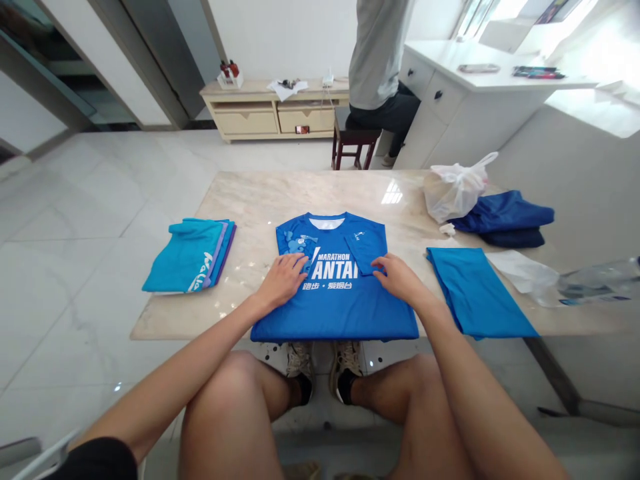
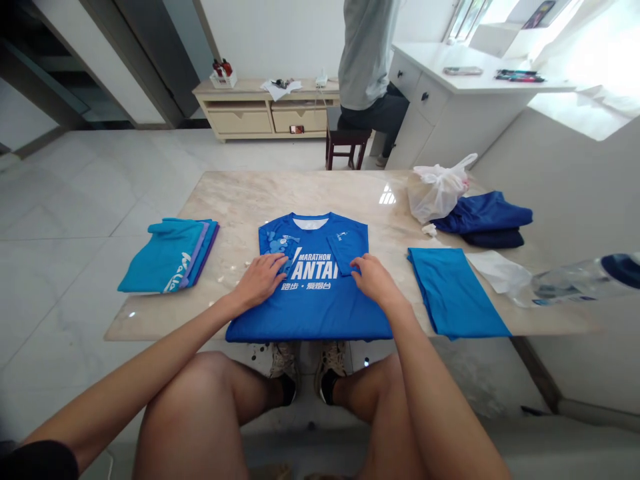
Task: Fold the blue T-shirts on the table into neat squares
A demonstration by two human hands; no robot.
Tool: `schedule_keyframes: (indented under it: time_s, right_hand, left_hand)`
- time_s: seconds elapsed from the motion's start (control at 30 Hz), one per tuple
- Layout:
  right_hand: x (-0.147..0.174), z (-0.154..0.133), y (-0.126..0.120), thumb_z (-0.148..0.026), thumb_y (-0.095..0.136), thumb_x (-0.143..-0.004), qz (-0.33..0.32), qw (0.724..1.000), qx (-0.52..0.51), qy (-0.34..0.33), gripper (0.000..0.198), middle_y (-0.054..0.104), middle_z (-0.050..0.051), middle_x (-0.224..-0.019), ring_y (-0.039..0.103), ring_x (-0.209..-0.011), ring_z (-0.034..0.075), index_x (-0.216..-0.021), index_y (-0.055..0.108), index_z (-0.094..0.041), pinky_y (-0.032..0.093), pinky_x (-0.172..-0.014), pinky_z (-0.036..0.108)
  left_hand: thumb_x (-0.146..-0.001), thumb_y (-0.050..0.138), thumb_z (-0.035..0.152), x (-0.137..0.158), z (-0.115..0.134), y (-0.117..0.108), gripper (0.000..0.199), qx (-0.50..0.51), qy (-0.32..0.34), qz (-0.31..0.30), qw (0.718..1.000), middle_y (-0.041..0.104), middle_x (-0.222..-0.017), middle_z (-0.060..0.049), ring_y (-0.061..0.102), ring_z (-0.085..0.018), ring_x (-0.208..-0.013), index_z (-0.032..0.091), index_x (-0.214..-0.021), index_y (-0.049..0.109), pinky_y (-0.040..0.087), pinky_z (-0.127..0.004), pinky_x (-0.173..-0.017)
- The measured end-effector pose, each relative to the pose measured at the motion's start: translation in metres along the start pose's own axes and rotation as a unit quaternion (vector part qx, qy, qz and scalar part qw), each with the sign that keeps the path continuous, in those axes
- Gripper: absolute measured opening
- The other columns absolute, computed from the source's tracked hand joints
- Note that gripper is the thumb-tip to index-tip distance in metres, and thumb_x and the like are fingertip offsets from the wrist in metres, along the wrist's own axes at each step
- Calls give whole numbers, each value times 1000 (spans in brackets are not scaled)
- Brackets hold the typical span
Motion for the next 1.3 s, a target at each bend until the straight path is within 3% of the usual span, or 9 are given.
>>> schedule_keyframes:
  time_s: [0.13, 0.27, 0.47, 0.63, 0.83, 0.93, 1.03, 1.2, 1.3]
  right_hand:
    - [-6, -5, 17, -14, 66, -101, -37, 999, 24, -30, 34, 74, 16, -131, 71, -123, 28, -133, 79, -15, 53, -112, 36]
    - [-3, -13, 13, -13, 60, -105, -60, 997, 36, -15, 32, 74, 17, -132, 71, -124, 28, -130, 79, -14, 52, -108, 34]
    - [5, -11, -11, -25, 51, -114, -9, 999, 13, 38, 33, 78, 18, -135, 71, -127, 30, -131, 77, -15, 51, -101, 34]
    - [6, -5, -14, -25, 54, -113, -1, 999, 3, 46, 30, 79, 17, -134, 72, -126, 30, -131, 77, -15, 51, -98, 34]
    - [3, -2, -13, -28, 55, -114, 15, 999, 14, 34, 31, 80, 17, -131, 73, -123, 31, -130, 78, -15, 51, -98, 35]
    - [3, 2, -9, -28, 57, -113, 14, 999, 10, 30, 29, 80, 16, -130, 73, -121, 32, -129, 78, -15, 52, -98, 36]
    - [2, 5, -5, -27, 58, -113, 16, 1000, -3, 11, 28, 80, 16, -130, 74, -120, 30, -129, 78, -16, 52, -100, 35]
    - [-2, -3, 2, -27, 61, -112, 13, 999, -8, -34, 28, 78, 16, -131, 72, -123, 30, -132, 78, -15, 52, -107, 36]
    - [-4, -12, 2, -29, 61, -112, 15, 999, -3, -43, 29, 78, 15, -127, 73, -120, 30, -131, 78, -16, 53, -106, 37]
  left_hand:
    - [-116, 37, 43, 30, 2, 12, 64, -20, 8, -69, 997, 37, -185, -12, 34, -29, -172, 18, -175, 43, 23, -50, -142]
    - [-116, 36, 47, 29, -19, 6, 61, -13, -30, -45, 998, 48, -179, -15, 42, -32, -168, 18, -168, 53, 28, -56, -140]
    - [-111, 43, 33, -37, -68, -11, 49, 61, -44, 61, 995, 65, -162, -17, 58, -33, -152, 17, -151, 67, 45, -54, -130]
    - [-104, 57, 28, -81, -98, -7, 34, 89, -99, 76, 988, 75, -137, -16, 64, -35, -133, 21, -131, 75, 49, -54, -120]
    - [-104, 66, 39, -94, -117, 3, 18, 113, -179, 65, 975, 78, -119, -11, 63, -35, -125, 24, -102, 76, 43, -53, -112]
    - [-105, 66, 39, -92, -116, 4, 18, 122, -208, 87, 967, 77, -122, -11, 64, -34, -124, 23, -104, 74, 44, -53, -112]
    - [-103, 69, 40, -79, -96, 0, 23, 87, -204, 140, 965, 70, -134, -15, 60, -38, -131, 23, -118, 73, 44, -54, -112]
    - [-108, 60, 32, -64, -50, -2, 27, 35, -79, 139, 986, 68, -137, -17, 58, -38, -132, 22, -130, 72, 44, -52, -109]
    - [-111, 44, 20, -71, -62, -5, 35, 68, -57, 110, 990, 73, -133, -13, 61, -34, -129, 24, -124, 76, 44, -51, -109]
Point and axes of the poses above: each hand's wrist, its own x-axis away from the middle knuckle, its own y-axis out of the palm, z = x × y, the point moved 4 cm from there along -x, towards the middle knuckle
